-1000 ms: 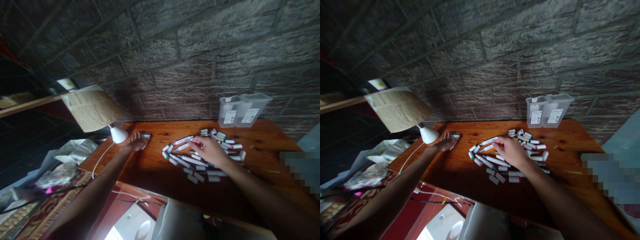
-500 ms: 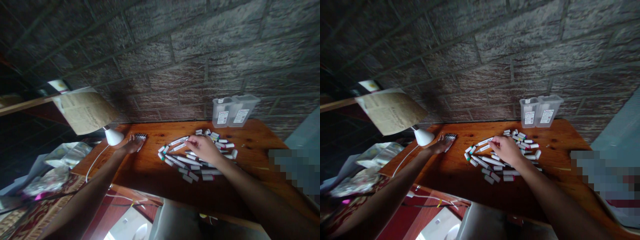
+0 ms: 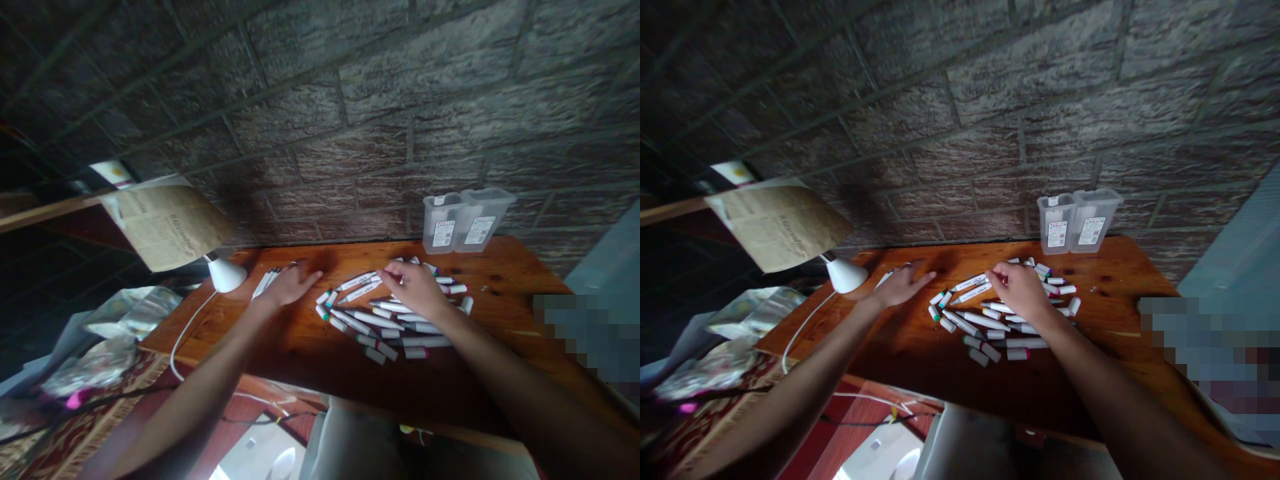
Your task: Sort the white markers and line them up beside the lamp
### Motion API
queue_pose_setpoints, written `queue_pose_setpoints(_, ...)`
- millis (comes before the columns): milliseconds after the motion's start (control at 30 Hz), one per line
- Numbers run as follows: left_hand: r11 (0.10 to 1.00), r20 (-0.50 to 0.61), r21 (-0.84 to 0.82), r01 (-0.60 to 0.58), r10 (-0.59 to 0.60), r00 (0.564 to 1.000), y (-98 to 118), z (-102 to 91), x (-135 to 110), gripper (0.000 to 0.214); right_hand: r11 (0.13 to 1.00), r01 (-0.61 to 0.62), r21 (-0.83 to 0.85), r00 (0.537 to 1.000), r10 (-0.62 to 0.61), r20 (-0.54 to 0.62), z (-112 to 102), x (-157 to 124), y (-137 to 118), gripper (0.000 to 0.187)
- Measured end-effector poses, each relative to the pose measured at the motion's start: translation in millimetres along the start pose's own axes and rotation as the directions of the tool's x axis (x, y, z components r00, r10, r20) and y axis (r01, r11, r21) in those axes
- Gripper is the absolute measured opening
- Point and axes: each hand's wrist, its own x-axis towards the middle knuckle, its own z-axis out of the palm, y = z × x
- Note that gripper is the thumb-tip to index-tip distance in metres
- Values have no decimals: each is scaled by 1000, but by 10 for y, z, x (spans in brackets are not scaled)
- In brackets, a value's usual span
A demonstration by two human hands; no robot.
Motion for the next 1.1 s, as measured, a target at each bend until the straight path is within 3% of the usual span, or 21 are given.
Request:
queue_pose_setpoints(100,960,113,-133,-247,262,958,508,-5,130,69,998,-62,-18,997,61,-54,-49,28,75,33)
queue_pose_setpoints(200,905,199,-206,-372,411,889,781,16,303,47,994,-111,-10,991,110,-78,-74,49,156,35)
queue_pose_setpoints(367,918,301,-178,-353,393,869,827,64,522,33,991,-135,-13,990,134,-51,-75,75,212,33)
queue_pose_setpoints(567,925,310,-186,-331,374,874,875,67,490,33,991,-134,10,990,135,-33,-107,89,160,29)
queue_pose_setpoints(833,853,216,-169,-494,521,826,902,11,433,22,985,-143,97,987,148,-55,-147,106,176,27)
queue_pose_setpoints(967,797,58,-112,-594,602,797,846,-117,371,25,946,-183,268,973,214,-92,-237,166,251,31)
queue_pose_setpoints(1033,750,-68,-67,-658,655,753,834,-203,303,28,873,-248,419,953,298,-57,-297,194,300,32)
queue_pose_setpoints(1100,679,-175,-8,-734,722,669,844,-280,217,29,772,-322,548,933,357,44,-355,203,334,33)
